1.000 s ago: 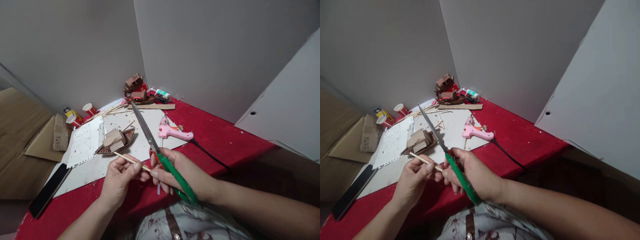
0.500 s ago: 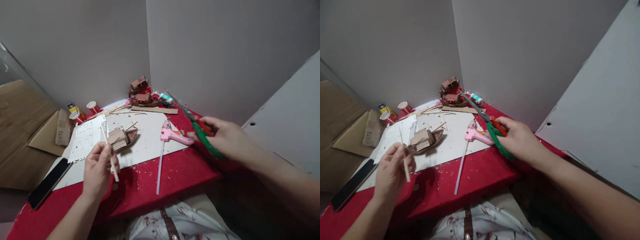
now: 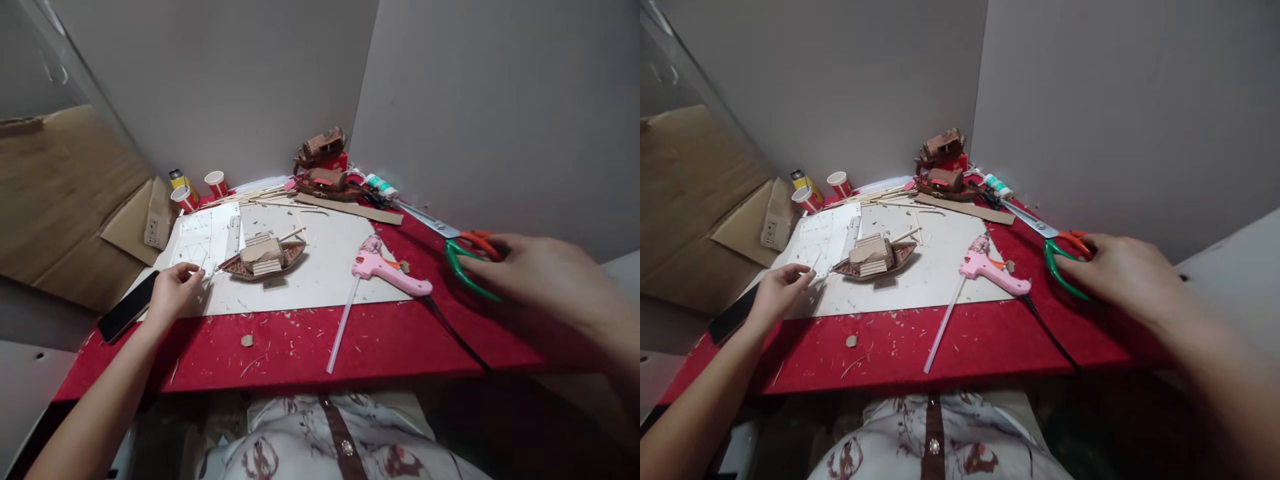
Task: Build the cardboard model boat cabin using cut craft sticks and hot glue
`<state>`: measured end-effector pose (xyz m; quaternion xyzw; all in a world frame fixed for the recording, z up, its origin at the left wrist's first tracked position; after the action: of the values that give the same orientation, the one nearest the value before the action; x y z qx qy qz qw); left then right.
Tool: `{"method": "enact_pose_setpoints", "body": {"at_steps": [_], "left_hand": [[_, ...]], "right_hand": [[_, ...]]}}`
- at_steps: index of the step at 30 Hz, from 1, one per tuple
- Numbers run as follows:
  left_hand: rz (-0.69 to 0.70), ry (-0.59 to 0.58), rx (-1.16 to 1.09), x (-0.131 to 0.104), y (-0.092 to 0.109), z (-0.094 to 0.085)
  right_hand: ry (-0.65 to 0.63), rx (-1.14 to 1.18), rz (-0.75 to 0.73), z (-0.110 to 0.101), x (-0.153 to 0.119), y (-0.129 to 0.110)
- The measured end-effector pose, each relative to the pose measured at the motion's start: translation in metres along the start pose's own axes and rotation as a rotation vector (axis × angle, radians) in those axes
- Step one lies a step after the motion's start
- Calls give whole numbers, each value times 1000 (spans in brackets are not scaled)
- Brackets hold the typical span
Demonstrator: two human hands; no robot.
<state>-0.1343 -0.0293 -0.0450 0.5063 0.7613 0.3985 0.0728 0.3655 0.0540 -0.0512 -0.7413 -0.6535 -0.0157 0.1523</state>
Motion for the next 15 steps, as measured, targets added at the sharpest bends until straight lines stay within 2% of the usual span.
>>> {"method": "enact_pose_setpoints", "body": {"at_steps": [3,6,9,11,15], "left_hand": [[57,-22,86,0,-5,5],[136,-6,154,-10,1,3],[252,-7,166,-36,20,1],[349,-77,129,-59,34,8],[559,-329,77,-97,53,33]], "right_hand": [[-163,-9,65,4,-3,-4],[-168,-21,62,5,-5,-6],[-169,-47,57,8,-5,-6],[-181,-70,52,11,-3,-5],[-192,-161,106,15,2,-1]]}}
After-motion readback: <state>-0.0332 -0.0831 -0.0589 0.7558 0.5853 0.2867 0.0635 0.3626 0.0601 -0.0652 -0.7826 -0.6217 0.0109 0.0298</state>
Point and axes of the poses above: each hand's wrist, its own x-axis towards the middle knuckle, its own z-axis out of the palm, y = z × x, the point moved 5 cm from there along x, towards the middle knuckle, and after that the axes turned 7 degrees about y, right-handed, at the moved point
